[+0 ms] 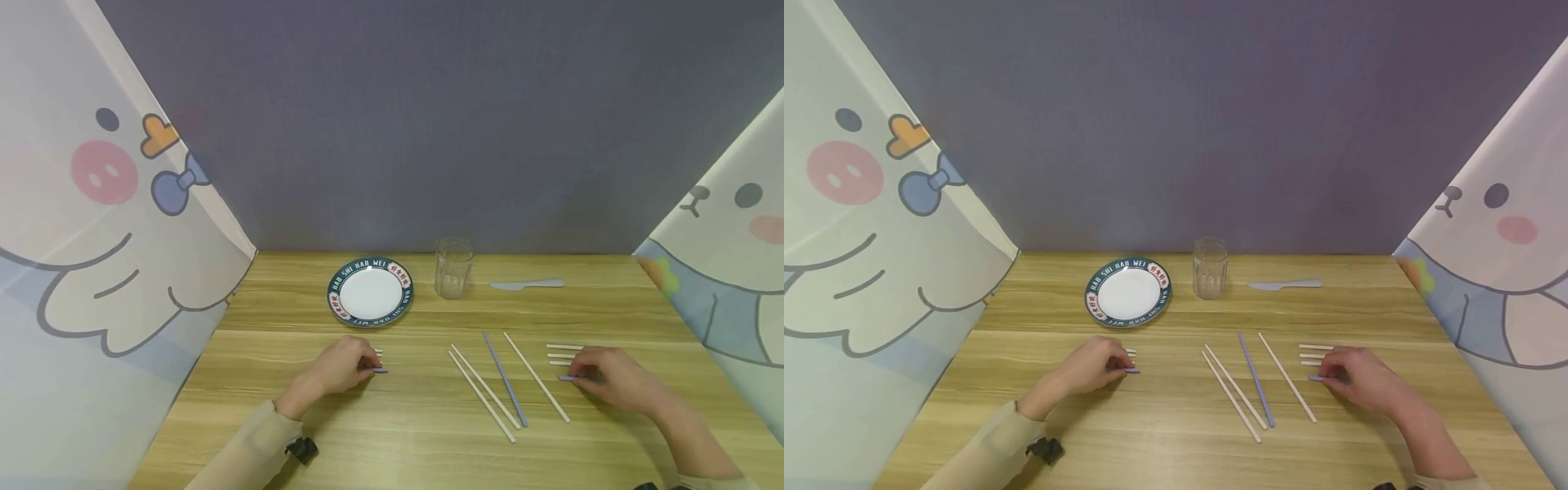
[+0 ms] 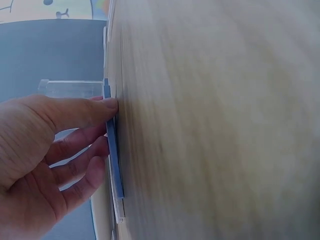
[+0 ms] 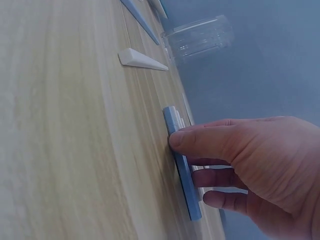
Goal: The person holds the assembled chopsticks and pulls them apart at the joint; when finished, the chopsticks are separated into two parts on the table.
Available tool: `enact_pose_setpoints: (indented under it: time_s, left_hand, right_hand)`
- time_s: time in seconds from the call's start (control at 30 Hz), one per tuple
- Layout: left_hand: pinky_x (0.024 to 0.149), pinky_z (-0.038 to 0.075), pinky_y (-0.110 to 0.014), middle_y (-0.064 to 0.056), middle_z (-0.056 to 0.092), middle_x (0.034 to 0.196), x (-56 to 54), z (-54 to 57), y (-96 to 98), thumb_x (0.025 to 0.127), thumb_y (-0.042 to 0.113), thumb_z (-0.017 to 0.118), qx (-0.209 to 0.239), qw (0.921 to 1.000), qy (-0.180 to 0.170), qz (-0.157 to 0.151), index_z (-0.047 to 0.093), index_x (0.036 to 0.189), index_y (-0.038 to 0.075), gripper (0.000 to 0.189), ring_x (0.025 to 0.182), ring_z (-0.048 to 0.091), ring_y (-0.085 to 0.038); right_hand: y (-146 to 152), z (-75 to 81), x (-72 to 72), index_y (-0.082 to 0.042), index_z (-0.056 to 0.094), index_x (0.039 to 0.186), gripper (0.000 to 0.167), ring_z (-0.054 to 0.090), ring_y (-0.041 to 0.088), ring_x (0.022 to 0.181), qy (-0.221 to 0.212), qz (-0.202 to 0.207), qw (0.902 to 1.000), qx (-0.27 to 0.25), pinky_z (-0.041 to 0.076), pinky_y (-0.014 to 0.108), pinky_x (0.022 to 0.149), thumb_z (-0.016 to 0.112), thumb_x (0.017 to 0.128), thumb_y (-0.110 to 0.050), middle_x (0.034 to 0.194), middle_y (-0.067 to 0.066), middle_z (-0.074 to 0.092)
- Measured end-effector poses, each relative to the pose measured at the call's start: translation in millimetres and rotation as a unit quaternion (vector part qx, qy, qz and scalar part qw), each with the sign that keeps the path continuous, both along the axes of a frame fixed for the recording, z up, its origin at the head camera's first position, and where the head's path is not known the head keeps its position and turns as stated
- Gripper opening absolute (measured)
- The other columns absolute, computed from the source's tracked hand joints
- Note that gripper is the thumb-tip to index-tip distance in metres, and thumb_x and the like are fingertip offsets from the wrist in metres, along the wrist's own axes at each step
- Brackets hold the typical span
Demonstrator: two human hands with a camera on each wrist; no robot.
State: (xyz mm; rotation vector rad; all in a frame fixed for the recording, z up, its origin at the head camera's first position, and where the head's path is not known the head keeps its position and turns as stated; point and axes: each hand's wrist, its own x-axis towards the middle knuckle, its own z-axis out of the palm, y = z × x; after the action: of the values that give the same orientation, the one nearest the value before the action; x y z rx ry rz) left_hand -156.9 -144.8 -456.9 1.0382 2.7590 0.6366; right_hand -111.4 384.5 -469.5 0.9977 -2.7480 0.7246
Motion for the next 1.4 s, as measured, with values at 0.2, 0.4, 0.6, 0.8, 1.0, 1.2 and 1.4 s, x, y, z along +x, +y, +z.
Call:
enact_pose_setpoints:
  time_s: [0.2,0.4,0.6,0.8,1.0,1.2,1.4]
  left_hand:
    - [0.079,0.061,-0.021,0.002,0.08,0.094,0.1,3.3,5.4,0.089,0.007,0.084,0.0,0.9999,0.005,-0.014,0.082,0.097,0.013,0.009,0.086,0.073,-0.008]
    - [0.077,0.056,-0.016,0.002,0.079,0.096,1.3,12.6,31.4,0.091,0.013,0.084,-0.005,0.9985,0.006,-0.053,0.082,0.102,0.014,0.011,0.083,0.068,-0.005]
    - [0.075,0.052,-0.012,0.005,0.078,0.096,-2.2,18.3,70.8,0.093,0.015,0.081,-0.02,0.9955,0.02,-0.091,0.082,0.107,0.016,0.013,0.081,0.066,-0.005]
    - [0.079,0.05,-0.01,0.009,0.077,0.101,-9.1,17.6,107.3,0.096,0.019,0.078,-0.04,0.9923,0.045,-0.108,0.081,0.112,0.02,0.016,0.083,0.062,0.001]
    - [0.089,0.053,-0.012,0.01,0.079,0.111,-9.6,15.9,133.9,0.096,0.022,0.079,-0.057,0.9851,0.077,-0.143,0.081,0.115,0.021,0.019,0.09,0.064,0.002]
    - [0.092,0.052,-0.009,0.011,0.079,0.11,-8.4,12.1,147.6,0.093,0.019,0.082,-0.055,0.982,0.077,-0.163,0.082,0.112,0.021,0.019,0.099,0.069,0.001]
    - [0.09,0.052,-0.007,0.013,0.078,0.109,-9.0,6.7,153.8,0.093,0.02,0.082,-0.074,0.9794,0.077,-0.172,0.083,0.111,0.026,0.019,0.099,0.068,0.004]
  right_hand:
    - [-8,4.4,1.6,-0.024,0.071,0.089,0.032,0.051,-0.013,0.073,0.019,-0.026,0.9995,0.007,0.046,0.018,0.056,0.09,0.077,-0.001,0.082,-0.021,0.064]
    - [-41,11.3,5.7,-0.019,0.073,0.098,0.025,0.047,-0.013,0.073,0.027,-0.047,0.9985,0.002,0.046,0.018,0.057,0.084,0.084,0.0,0.081,-0.023,0.061]
    - [-76,14.3,9.6,-0.015,0.073,0.101,0.023,0.049,-0.011,0.074,0.015,-0.017,0.9994,-0.027,0.048,0.017,0.059,0.08,0.088,0.003,0.083,-0.021,0.062]
    - [-99,14.3,12.4,-0.017,0.072,0.102,0.021,0.047,-0.011,0.071,-0.02,0.016,0.999,-0.036,0.047,0.016,0.057,0.079,0.091,-0.001,0.084,-0.021,0.06]
    - [-112,15.6,14.6,-0.02,0.072,0.098,0.023,0.051,-0.01,0.077,-0.016,0.028,0.999,-0.031,0.051,0.017,0.062,0.081,0.088,-0.002,0.087,-0.019,0.066]
    - [-123,14.3,17.0,-0.02,0.073,0.097,0.02,0.054,-0.01,0.078,-0.023,0.05,0.9983,-0.018,0.053,0.017,0.063,0.084,0.087,-0.006,0.089,-0.019,0.067]
    - [-133,8.8,19.2,-0.027,0.07,0.088,0.018,0.046,-0.012,0.064,-0.059,0.043,0.9974,0.0,0.045,0.014,0.054,0.086,0.088,-0.019,0.075,-0.026,0.056]
